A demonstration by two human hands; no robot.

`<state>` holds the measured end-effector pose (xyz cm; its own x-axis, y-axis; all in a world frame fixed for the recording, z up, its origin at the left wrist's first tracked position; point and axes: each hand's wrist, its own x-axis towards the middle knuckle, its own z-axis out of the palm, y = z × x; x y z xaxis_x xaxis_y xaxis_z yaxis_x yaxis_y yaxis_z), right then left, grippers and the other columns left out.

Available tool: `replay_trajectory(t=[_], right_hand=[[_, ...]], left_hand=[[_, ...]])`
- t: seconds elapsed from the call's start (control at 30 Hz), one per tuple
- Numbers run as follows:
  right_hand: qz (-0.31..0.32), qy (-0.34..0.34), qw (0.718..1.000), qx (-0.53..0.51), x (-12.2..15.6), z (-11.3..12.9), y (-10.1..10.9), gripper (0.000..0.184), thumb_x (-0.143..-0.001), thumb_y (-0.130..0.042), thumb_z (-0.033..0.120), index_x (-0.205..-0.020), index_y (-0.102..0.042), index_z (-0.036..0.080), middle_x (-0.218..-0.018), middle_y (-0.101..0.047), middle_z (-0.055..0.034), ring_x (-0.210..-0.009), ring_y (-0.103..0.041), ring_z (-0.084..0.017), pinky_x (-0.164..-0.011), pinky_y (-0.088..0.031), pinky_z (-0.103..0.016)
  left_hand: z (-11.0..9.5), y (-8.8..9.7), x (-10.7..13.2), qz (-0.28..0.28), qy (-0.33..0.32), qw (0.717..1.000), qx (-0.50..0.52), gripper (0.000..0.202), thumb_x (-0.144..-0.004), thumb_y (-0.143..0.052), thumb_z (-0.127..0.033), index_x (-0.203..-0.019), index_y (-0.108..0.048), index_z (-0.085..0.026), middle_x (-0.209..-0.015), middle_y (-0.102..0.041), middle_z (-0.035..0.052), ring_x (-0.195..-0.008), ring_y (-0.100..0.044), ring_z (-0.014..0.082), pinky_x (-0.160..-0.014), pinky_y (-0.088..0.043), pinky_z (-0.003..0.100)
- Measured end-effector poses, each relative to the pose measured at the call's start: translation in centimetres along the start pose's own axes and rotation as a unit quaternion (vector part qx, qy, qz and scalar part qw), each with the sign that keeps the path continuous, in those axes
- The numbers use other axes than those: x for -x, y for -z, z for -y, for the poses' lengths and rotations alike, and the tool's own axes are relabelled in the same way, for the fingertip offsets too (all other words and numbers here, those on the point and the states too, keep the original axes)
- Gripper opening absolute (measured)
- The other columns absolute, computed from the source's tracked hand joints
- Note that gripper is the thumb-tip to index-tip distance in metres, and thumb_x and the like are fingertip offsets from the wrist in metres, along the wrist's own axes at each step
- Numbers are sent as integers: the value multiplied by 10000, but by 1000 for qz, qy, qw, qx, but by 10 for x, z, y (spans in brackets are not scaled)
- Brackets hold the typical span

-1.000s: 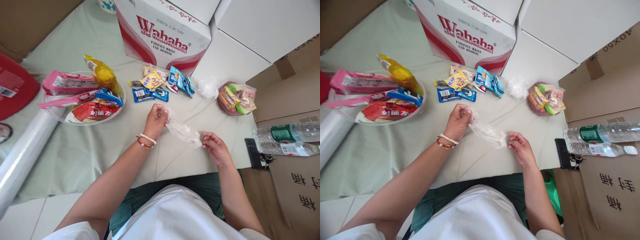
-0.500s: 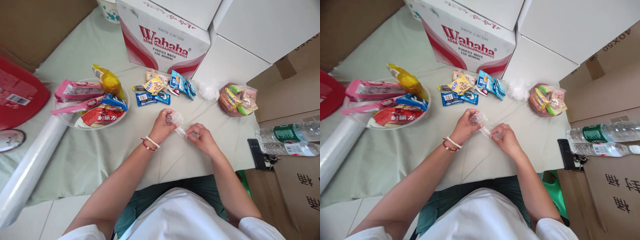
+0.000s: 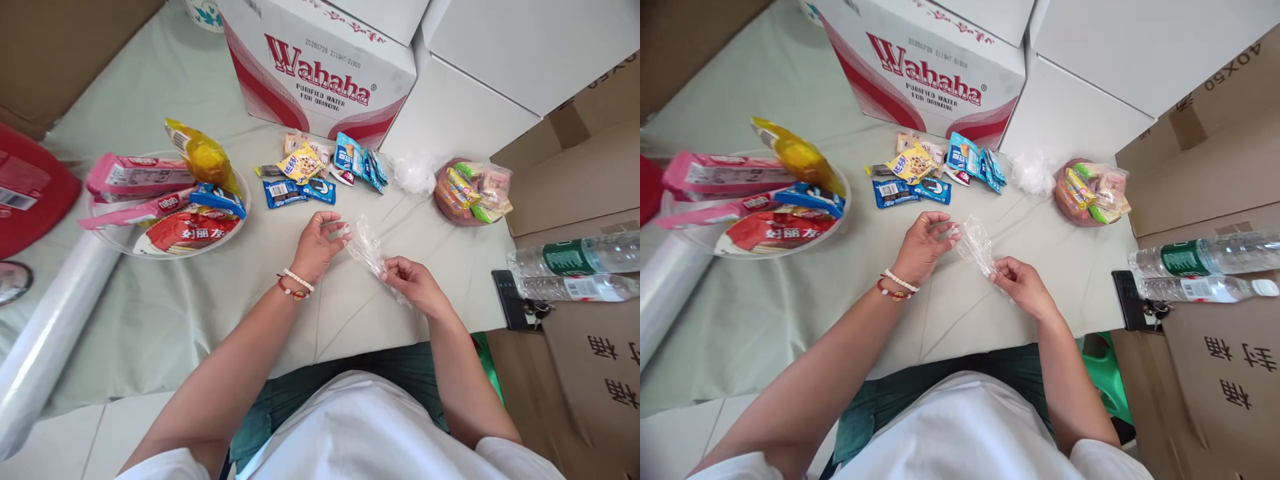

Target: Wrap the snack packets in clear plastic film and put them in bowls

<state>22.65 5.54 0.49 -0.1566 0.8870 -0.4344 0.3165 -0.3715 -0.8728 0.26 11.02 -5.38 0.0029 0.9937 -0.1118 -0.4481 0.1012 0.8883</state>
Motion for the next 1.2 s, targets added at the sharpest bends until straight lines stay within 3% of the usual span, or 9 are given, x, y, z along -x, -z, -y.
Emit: replay_trajectory(t=[0.27,0.6,0.8,0.97,1.07,1.2], right_hand=[[-72,14,996,-51,9,2,9,432,-736,-864,596,-815,-699,205,-691,-524,34,-622,-397,-112,-594,-291,-274],[-104,10,991,-82,10,2,9,409,-689,-875,582,-849,-730,234,-781,-641,4,-694,-511,-150,-655,-417,-289],[-120,6,989,-86,12,1,23,404,-688,-873,566,-826,-696,230,-755,-611,11,-662,-496,-137,-635,-421,-282],[-153,11,983,-101,16,-1,33,409,-748,-844,571,-886,-626,253,-1003,-692,-25,-887,-655,-196,-754,-537,-330],[-166,0,981,-96,17,-4,32,444,-786,-793,609,-929,-551,265,-991,-705,-24,-778,-667,-185,-649,-528,-319],[-242,42,969,-2,15,-14,29,385,-875,-689,613,-947,-523,273,-766,-619,21,-571,-526,-148,-503,-417,-288]], left_hand=[[3,3,-1,1,-1,1000,-25,496,-589,-839,-195,-1021,-600,-248,-1159,-579,16,-1139,-606,185,-907,-607,350],[-2,5,0,13,-5,998,-62,493,-591,-753,-161,-1054,-602,-240,-1177,-549,37,-1055,-566,155,-762,-577,236],[-6,9,-2,-14,-9,996,-87,476,-566,-675,-112,-1025,-627,-229,-1090,-585,32,-964,-576,147,-681,-520,211],[-8,6,-1,-32,5,997,-67,308,-623,-653,-150,-924,-636,-210,-945,-622,16,-819,-572,143,-595,-473,226],[-4,6,-3,-45,0,996,-80,121,-738,-650,-210,-854,-617,-206,-819,-609,-2,-715,-556,129,-584,-460,236],[-1,13,-10,-91,-26,984,-151,61,-808,-616,-200,-868,-615,-212,-790,-585,-14,-652,-521,121,-599,-451,251]])
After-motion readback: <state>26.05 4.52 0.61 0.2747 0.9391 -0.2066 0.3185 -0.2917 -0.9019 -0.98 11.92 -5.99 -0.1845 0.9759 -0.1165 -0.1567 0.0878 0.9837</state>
